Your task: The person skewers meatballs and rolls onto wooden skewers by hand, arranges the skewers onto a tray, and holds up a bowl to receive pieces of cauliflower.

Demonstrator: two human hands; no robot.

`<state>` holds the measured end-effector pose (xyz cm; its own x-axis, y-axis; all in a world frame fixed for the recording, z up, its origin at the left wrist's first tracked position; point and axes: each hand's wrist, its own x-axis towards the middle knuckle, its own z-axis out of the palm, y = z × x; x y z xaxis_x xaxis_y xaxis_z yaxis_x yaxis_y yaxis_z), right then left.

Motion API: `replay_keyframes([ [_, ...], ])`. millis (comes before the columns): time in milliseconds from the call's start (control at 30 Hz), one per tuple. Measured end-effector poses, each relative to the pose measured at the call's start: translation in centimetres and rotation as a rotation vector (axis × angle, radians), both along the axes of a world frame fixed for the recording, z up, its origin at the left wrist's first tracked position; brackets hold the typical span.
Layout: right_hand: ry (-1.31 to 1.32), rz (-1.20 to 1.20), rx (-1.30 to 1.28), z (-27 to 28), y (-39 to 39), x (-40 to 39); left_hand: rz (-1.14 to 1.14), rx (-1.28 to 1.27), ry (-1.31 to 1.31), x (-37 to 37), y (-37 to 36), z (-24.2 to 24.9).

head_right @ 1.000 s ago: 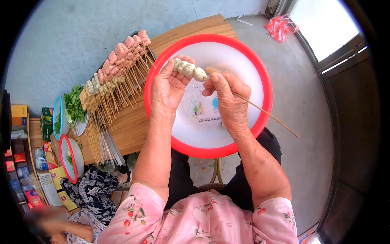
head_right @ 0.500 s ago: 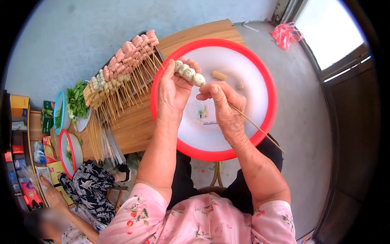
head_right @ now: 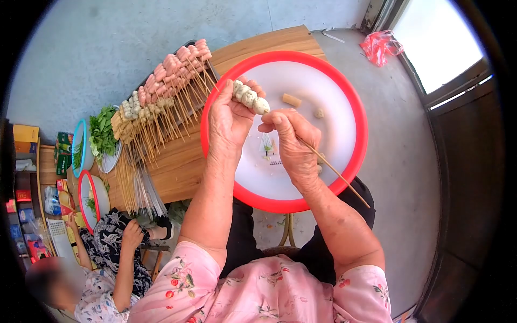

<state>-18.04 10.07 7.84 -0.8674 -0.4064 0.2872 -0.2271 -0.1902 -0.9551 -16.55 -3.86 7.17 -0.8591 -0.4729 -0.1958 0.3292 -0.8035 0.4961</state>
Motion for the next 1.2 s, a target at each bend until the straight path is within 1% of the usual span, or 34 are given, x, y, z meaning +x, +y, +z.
replay_keyframes([
  [67, 0.025, 0.002, -0.011, -0.2, -0.1, 0.0, 0.009, 0.006, 0.02, 0.0, 0.0, -0.2],
  [200, 0.065, 0.017, 0.055, -0.3, -0.3, -0.1, 0.002, -0.002, 0.02, 0.0, -0.3, -0.5],
  [367, 0.124, 0.051, 0.085, -0.4, -0.5, 0.1, 0.07, 0.073, -0.018, 0.1, -0.7, -0.4],
  [433, 0.161, 0.096, 0.159, -0.2, -0.5, 0.6, 0.093, 0.046, -0.017, 0.4, -1.1, 0.0],
  [467, 0.162, 0.102, 0.157, -0.2, -0.4, 0.8, 0.115, 0.021, -0.022, 0.6, -1.3, 0.2],
  [500, 0.083, 0.125, 0.141, -0.2, -0.4, 1.0, 0.123, 0.02, -0.02, 0.8, -1.7, 0.2],
  [533, 0.003, 0.15, 0.125, -0.2, -0.4, 1.1, 0.188, 0.073, -0.051, 0.9, -2.4, 0.0],
  [567, 0.006, 0.165, 0.121, -0.2, 0.0, 0.9, 0.256, 0.126, -0.081, 1.2, -3.1, -0.3],
  [633, -0.124, 0.224, 0.239, -0.7, 1.4, -0.5, 0.273, 0.075, -0.071, 2.2, -4.1, -0.4],
  [667, -0.271, 0.267, 0.18, -0.4, 1.8, -1.0, 0.324, 0.052, -0.088, 2.5, -4.3, -0.1],
  [700, -0.355, 0.331, 0.175, 0.4, 2.5, -1.1, 0.374, 0.029, -0.102, 2.8, -4.6, 0.0],
  [767, -0.383, 0.459, 0.289, 1.0, 3.6, -0.9, 0.433, -0.021, -0.101, 3.2, -4.9, 0.5],
  [800, -0.376, 0.477, 0.29, 1.2, 3.9, -0.5, 0.486, -0.04, -0.133, 3.3, -5.0, 1.0],
  [867, -0.292, 0.533, 0.406, 1.5, 4.1, 0.4, 0.574, -0.085, -0.164, 3.8, -5.3, 1.4],
  [900, -0.284, 0.553, 0.405, 1.6, 4.0, 0.7, 0.595, -0.088, -0.161, 4.1, -5.6, 1.5],
  [967, -0.324, 0.563, 0.514, 1.9, 3.7, 1.2, 0.606, -0.165, -0.233, 4.9, -6.2, 1.8],
  [1033, -0.311, 0.58, 0.515, 1.8, 3.2, 1.9, 0.637, -0.151, -0.218, 5.7, -6.7, 2.1],
  [1100, -0.181, 0.613, 0.642, 2.5, 2.8, 2.7, 0.694, -0.15, -0.235, 6.3, -7.2, 2.3],
  [1133, -0.17, 0.626, 0.67, 2.6, 2.5, 3.3, 0.685, -0.181, -0.229, 6.8, -7.7, 2.1],
  [1167, -0.161, 0.635, 0.674, 2.8, 2.2, 3.8, 0.696, -0.177, -0.225, 7.1, -8.1, 2.0],
  [1200, -0.21, 0.63, 0.629, 2.8, 1.9, 4.2, 0.698, -0.21, -0.223, 7.4, -8.4, 1.9],
])
